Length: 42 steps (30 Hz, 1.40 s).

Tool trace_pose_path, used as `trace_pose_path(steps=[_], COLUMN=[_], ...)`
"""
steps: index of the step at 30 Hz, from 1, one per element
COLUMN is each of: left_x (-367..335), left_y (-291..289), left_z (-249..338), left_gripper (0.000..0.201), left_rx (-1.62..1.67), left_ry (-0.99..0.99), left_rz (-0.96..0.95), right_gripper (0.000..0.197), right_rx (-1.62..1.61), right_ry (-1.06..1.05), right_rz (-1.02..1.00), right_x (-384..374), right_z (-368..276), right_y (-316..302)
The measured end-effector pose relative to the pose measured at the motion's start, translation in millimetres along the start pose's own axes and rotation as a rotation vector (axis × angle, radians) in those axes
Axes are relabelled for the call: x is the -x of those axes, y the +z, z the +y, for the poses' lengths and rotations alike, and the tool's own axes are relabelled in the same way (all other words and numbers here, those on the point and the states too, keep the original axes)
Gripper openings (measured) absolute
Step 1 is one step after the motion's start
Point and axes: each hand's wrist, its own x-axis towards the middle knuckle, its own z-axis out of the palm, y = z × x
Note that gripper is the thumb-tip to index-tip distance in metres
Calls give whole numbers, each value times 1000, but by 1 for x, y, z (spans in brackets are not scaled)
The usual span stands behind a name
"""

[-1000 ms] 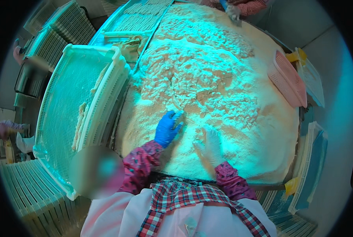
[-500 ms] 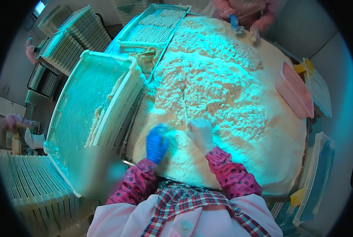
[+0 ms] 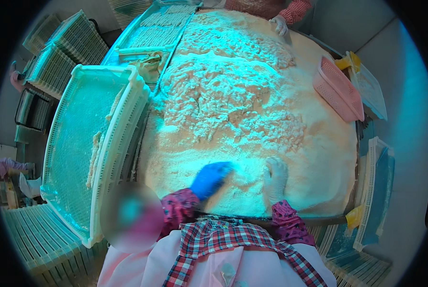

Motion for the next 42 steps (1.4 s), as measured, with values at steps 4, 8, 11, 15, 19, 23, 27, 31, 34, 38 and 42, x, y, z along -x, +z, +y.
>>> trace_pose_path(steps=[4,8,11,15,19,23,27,31,34,38,42], left_x=[37,19,8,38,72,56,28,3,2,13,6], left_y=[-47,-37,-24,-45,-78,-71,-25,-10,-18,26,19], left_z=[-29,-10,-19,-42,-57,-52,-64,-10,36,27,24], left_gripper=[45,48,45,35,34,40,29,33,48,63,52], left_rx=[-28,-225,-216,-287,-303,-381,-168,1274,1826,1535,1479], left_ry=[-201,-28,-107,-267,-375,-161,-268,-831,-982,-389,-650], left_rz=[108,23,-7,30,67,162,110,244,159,572,846], right_gripper=[44,37,27,17,13,17,30,38,52,59,54], right_rx=[-109,-201,114,-136,-351,-504,-550,-470,-358,-745,-851], right_ry=[-92,-419,-711,-838,-624,-265,38,-61,-417,-378,-189], right_rz=[19,-1,-126,-52,-402,-291,-3,91,-144,-39,-225], right_x=[-8,-76,-121,-136,-73,-26,-32,-44,-31,-36,-28], right_z=[-33,-94,-125,-115,-73,-45,-48,-94,-139,-158,-158], right_y=[-11,25,59,55,24,-13,-4,-1,6,17,18])
